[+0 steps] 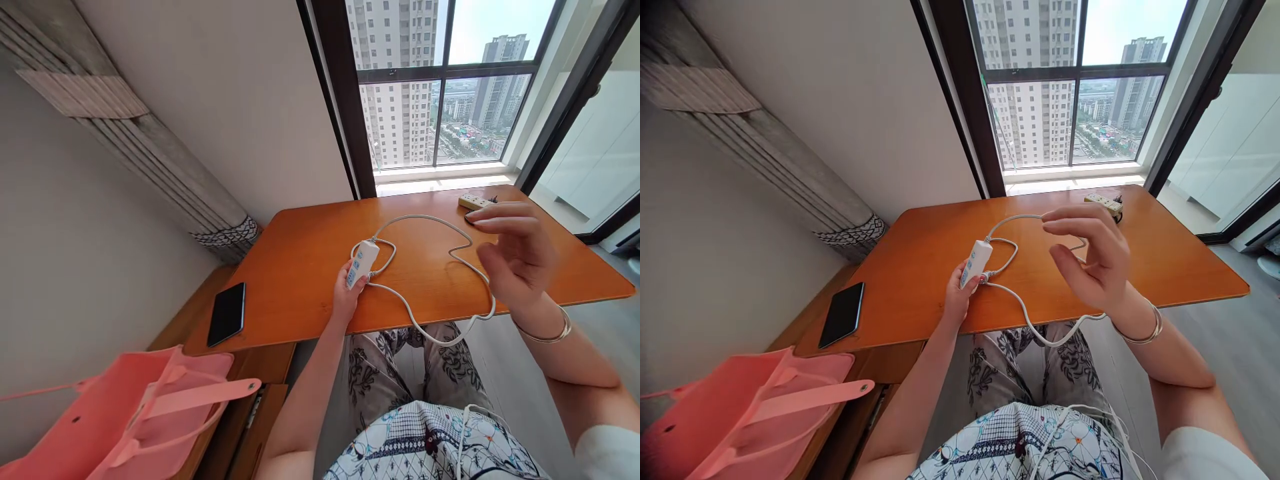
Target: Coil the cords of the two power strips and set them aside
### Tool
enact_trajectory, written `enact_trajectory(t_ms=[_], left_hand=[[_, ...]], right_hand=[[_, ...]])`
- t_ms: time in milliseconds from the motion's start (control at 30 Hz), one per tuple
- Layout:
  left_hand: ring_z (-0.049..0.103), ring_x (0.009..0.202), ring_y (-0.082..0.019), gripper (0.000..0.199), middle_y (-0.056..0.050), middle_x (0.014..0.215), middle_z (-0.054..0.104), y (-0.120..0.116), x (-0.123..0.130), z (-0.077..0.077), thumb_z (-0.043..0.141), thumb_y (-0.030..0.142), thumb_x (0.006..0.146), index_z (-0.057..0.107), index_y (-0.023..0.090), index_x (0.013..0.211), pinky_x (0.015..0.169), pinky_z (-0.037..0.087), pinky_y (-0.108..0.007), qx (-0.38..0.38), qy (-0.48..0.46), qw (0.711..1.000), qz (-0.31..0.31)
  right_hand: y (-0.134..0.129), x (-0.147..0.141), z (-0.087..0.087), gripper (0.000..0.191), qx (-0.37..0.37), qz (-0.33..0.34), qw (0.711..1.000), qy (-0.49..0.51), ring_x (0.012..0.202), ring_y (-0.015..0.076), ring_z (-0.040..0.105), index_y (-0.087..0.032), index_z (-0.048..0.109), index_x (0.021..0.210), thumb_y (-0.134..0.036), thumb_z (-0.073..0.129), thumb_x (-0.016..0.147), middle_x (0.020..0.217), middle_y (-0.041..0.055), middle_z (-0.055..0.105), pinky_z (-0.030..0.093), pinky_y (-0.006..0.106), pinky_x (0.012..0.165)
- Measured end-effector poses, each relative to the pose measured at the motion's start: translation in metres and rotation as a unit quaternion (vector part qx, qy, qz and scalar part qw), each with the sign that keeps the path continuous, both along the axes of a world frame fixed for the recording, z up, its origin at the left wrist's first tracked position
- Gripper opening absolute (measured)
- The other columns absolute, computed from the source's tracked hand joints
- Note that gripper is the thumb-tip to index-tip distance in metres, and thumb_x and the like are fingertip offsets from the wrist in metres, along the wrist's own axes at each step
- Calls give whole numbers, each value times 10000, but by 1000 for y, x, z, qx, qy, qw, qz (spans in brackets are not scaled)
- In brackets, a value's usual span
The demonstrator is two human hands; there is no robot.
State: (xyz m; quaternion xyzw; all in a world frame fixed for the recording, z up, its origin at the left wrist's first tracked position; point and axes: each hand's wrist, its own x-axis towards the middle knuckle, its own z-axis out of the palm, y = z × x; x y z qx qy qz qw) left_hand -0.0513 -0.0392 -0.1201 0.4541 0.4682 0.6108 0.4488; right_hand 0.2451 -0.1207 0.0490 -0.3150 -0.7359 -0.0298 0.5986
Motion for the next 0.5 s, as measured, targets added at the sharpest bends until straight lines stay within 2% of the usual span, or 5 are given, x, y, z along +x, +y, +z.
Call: enact_trajectory(t_ms=[100, 200, 267, 400, 500], left_hand=[[655, 799, -184, 651, -43, 911, 687, -12, 10, 15, 852, 478, 556, 612, 188, 1088, 722, 508, -282, -20, -25, 999, -33], [647, 763, -171, 652, -47, 954, 694, -27, 20, 24, 859, 489, 536, 619, 205, 1071, 721, 515, -289, -28, -75, 994, -76], [648, 769, -175, 646, -56, 989, 692, -36, 25, 27, 856, 501, 537, 619, 212, 1065, 728, 521, -300, -29, -95, 990, -98], [662, 784, -194, 684, -50, 960, 676, -46, 23, 29, 880, 480, 515, 599, 217, 1081, 723, 516, -306, -25, -83, 986, -144], [689, 784, -217, 798, -53, 982, 671, -48, 20, 33, 916, 499, 465, 574, 232, 1136, 724, 520, -324, -41, -81, 970, -226]], right_hand=[[34, -29, -29, 452, -65, -27, 993, -91, 1255, 290, 557, -265, 522, 1380, -387, 553, 946, 1355, 126, 587, 459, 520, 1046], [61, -41, -63, 711, -129, -125, 972, -150, 1443, 361, 331, -205, 329, 1526, -524, 533, 924, 1555, 196, 368, 310, 593, 1133], [69, -41, -77, 769, -134, -201, 959, -148, 1447, 400, 283, -202, 320, 1530, -579, 544, 899, 1578, 204, 323, 254, 621, 1128], [74, -24, -71, 490, -86, -298, 945, -104, 1297, 370, 439, -258, 537, 1382, -497, 504, 955, 1352, 151, 572, 229, 605, 1100], [76, -13, -53, 304, -62, -272, 954, -107, 1055, 272, 589, -273, 695, 1108, -403, 439, 1010, 1007, 82, 677, 326, 508, 1050]])
